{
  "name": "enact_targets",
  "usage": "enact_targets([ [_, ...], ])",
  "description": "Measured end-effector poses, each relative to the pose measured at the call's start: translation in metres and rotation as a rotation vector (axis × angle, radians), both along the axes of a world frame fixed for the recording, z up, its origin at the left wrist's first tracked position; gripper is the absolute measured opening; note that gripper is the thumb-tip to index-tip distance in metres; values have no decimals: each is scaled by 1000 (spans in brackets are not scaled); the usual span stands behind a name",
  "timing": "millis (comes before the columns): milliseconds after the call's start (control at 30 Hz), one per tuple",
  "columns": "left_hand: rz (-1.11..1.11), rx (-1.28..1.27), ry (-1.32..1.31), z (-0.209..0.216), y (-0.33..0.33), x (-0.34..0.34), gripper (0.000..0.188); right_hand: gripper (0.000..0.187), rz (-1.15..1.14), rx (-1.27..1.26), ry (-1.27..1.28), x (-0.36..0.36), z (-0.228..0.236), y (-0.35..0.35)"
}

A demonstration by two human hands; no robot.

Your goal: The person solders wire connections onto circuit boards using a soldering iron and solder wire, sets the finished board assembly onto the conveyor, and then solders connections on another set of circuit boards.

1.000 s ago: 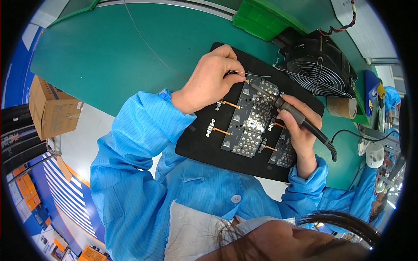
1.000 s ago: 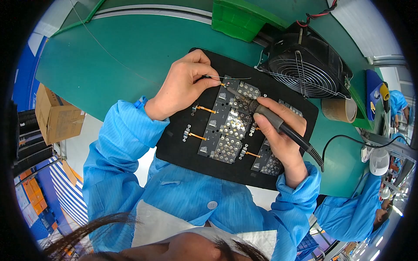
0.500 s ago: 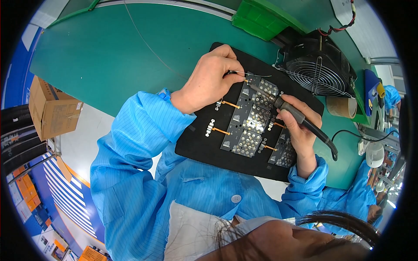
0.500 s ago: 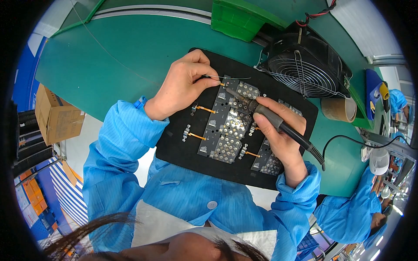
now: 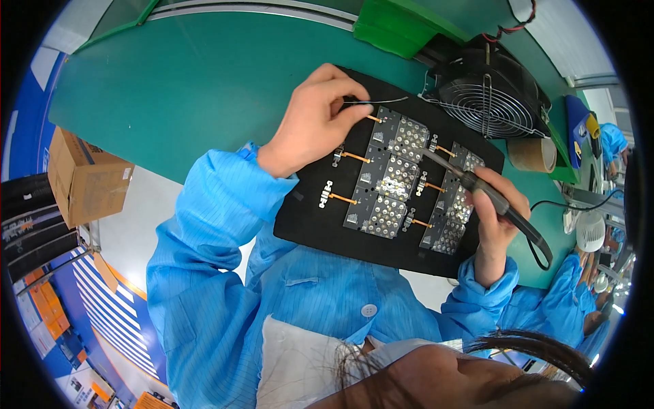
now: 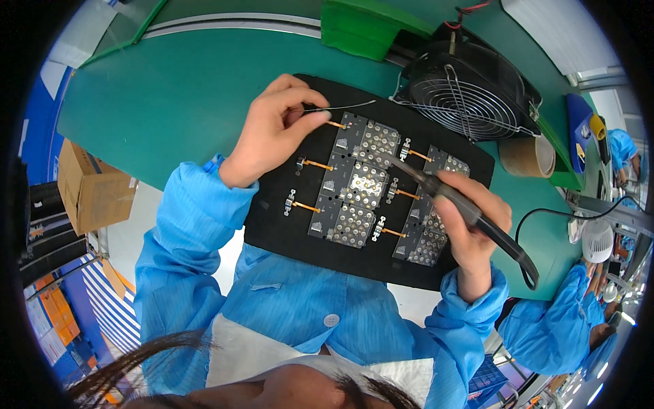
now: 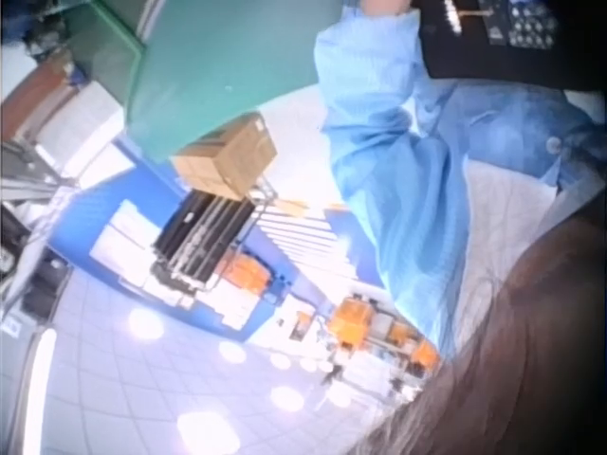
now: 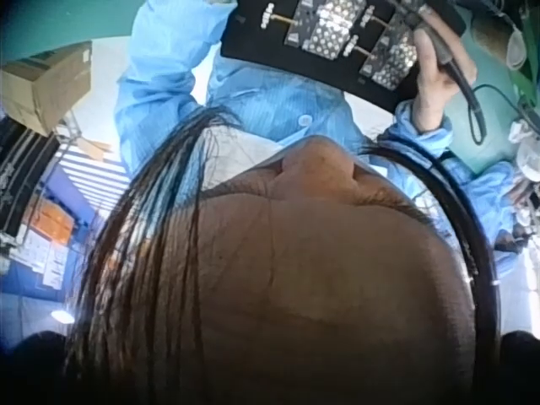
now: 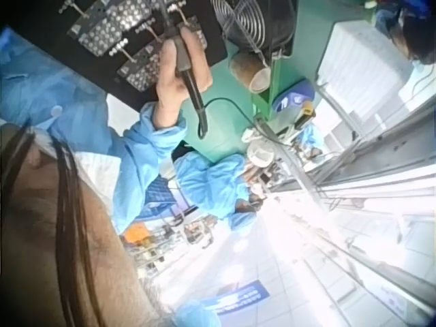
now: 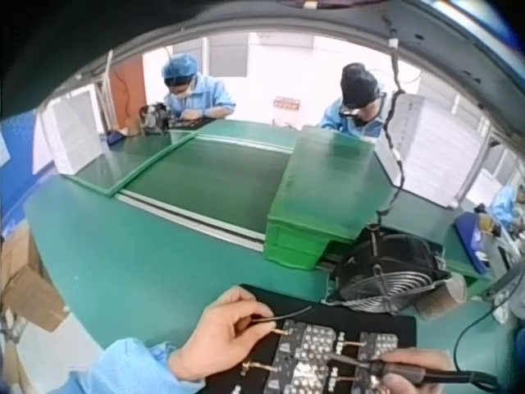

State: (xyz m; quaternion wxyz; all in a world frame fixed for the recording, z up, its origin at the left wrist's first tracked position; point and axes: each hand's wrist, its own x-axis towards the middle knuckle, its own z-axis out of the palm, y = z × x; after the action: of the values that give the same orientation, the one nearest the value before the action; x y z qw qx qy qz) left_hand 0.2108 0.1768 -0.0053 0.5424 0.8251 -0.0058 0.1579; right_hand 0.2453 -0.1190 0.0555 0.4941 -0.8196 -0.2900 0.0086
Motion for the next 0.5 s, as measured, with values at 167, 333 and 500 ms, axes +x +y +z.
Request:
enact_targets([
  [167,108,-88,-93,1,11,-20,9,31,-313,269,-80,-19,-6,-61],
  [333,157,84,-37,22,16,-54,10,30,-598,326,-322,0,-11,-97],
  [500,183,252,-103,31,14,-73,12,28,-709,-58,-530,39,-30,-119],
])
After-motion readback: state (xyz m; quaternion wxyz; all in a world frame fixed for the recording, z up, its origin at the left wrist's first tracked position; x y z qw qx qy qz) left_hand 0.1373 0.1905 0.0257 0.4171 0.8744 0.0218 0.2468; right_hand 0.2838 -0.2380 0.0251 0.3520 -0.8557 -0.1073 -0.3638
